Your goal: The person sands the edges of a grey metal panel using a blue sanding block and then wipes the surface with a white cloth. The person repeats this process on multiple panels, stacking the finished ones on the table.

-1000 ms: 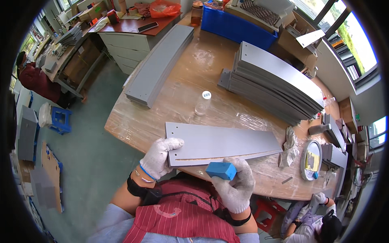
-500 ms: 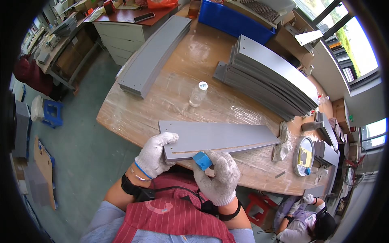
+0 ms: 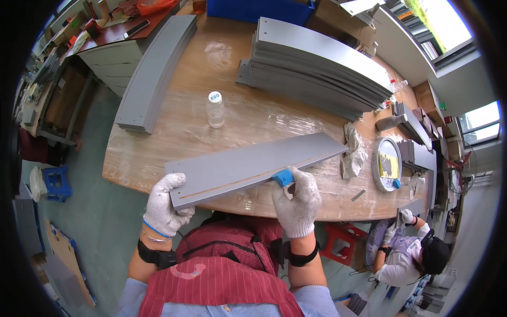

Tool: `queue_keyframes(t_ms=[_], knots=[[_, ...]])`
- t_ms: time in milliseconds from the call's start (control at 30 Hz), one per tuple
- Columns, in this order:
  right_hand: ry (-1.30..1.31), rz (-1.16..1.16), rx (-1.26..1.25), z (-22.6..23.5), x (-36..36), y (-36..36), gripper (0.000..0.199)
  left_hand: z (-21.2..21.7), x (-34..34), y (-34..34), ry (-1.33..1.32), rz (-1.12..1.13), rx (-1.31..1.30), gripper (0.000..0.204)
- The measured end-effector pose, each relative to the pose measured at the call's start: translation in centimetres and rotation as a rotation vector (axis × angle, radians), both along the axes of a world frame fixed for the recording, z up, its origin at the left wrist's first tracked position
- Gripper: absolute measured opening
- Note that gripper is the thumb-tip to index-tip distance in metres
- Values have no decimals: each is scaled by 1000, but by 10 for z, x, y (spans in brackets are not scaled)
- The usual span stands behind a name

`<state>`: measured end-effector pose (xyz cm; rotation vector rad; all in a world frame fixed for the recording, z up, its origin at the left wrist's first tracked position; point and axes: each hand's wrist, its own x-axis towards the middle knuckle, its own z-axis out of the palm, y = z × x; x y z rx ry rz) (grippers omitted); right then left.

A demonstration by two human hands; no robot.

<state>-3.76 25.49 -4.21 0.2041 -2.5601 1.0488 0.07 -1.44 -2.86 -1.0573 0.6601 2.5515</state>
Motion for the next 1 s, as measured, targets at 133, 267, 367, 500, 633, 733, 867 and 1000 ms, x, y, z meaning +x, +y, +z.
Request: queue_keyframes(t_ms=[133, 267, 367, 500, 633, 733, 867, 1000], knots=[[18, 53, -94, 6, -1, -8, 43, 7, -4, 3, -56, 46, -31, 23], [103, 449, -146, 28, 7, -62, 45, 3, -5, -1, -68, 8, -60, 27], [58, 386, -115, 22, 2, -56, 44, 1, -6, -1, -71, 26, -89, 26], [52, -42, 12, -19, -24, 15, 39, -13, -4, -9, -54, 5, -85, 25], [71, -205, -69, -42, -44, 60, 36, -16, -5, -7, -84, -8, -145, 26], [58, -77, -102, -17, -33, 24, 37, -27, -6, -9, -148, 68, -197, 28], [84, 180, -95, -11, -27, -1, 42, -31, -2, -18, -133, 9, -253, 26], [77, -29, -31, -35, -49, 47, 42, -33, -1, -21, -114, 18, -219, 30]])
